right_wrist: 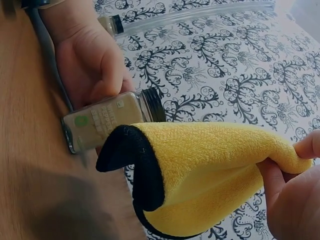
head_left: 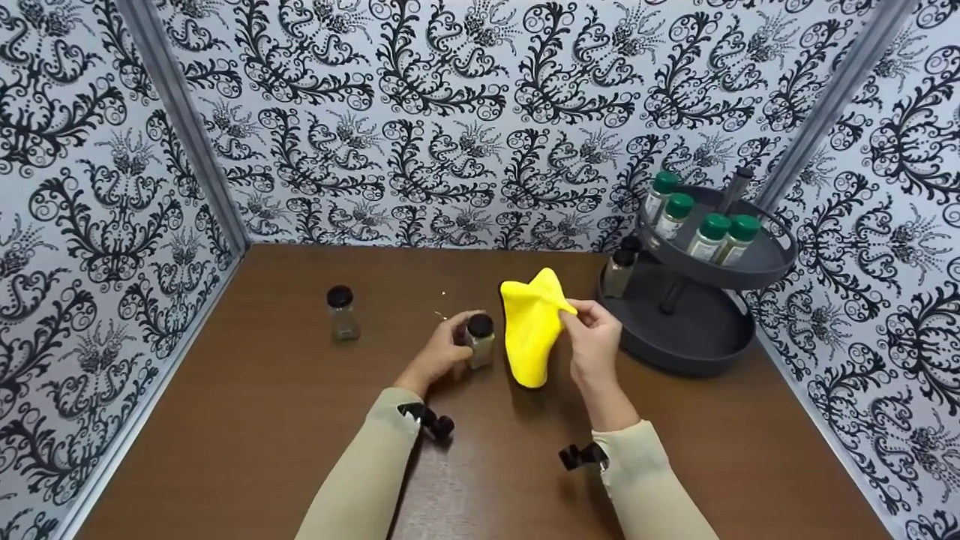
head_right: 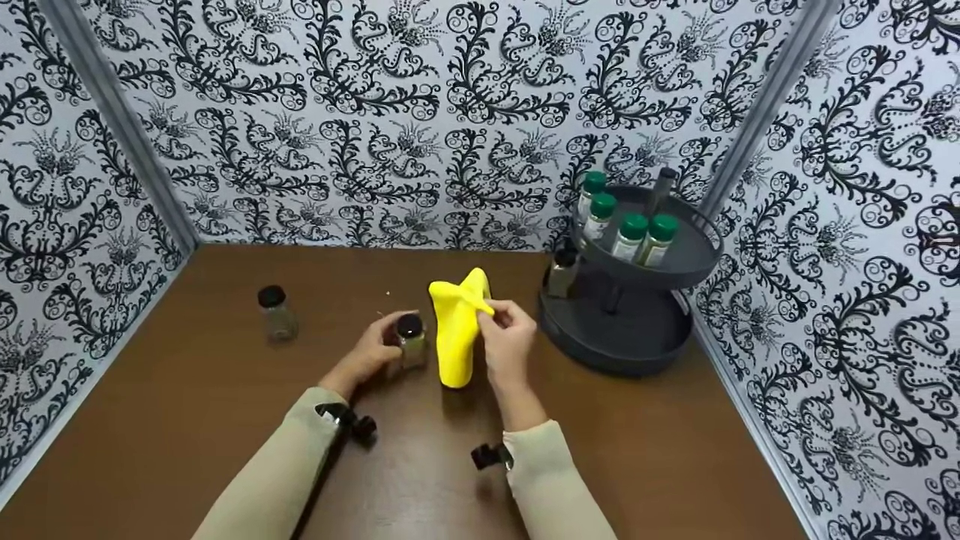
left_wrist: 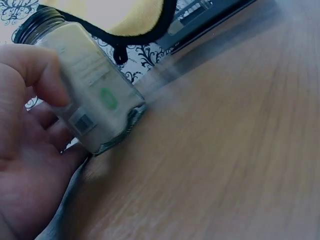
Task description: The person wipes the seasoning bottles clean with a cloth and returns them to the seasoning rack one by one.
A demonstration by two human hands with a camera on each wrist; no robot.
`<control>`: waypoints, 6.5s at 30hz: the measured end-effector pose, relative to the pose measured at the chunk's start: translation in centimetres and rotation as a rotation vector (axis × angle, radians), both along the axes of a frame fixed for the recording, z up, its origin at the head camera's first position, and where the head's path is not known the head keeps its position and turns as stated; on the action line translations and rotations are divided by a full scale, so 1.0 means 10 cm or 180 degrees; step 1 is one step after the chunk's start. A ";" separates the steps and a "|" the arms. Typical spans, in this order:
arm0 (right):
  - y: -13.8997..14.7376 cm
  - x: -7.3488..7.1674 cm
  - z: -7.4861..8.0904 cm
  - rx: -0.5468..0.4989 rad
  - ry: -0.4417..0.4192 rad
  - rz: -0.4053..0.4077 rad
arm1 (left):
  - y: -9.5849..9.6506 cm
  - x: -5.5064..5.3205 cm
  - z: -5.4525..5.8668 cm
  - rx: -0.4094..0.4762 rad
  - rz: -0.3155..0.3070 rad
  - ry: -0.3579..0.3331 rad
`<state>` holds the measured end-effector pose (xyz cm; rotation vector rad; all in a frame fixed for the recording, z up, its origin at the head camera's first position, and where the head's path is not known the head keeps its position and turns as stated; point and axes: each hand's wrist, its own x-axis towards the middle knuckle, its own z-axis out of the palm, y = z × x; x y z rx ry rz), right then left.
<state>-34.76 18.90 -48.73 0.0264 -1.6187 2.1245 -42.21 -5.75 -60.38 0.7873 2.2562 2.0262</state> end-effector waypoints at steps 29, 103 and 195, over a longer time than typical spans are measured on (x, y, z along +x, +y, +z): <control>-0.19 -0.01 -0.16 0.0072 -0.0079 0.0143 | 0.21 0.36 0.47 0.0551 0.0510 -0.0016; -0.36 0.14 -0.22 0.0904 -0.0262 0.0275 | 0.37 0.65 0.88 0.0656 0.0533 -0.0040; -0.40 0.08 -0.37 0.1200 -0.0478 0.0431 | 0.33 0.60 0.83 0.0737 0.0604 -0.0056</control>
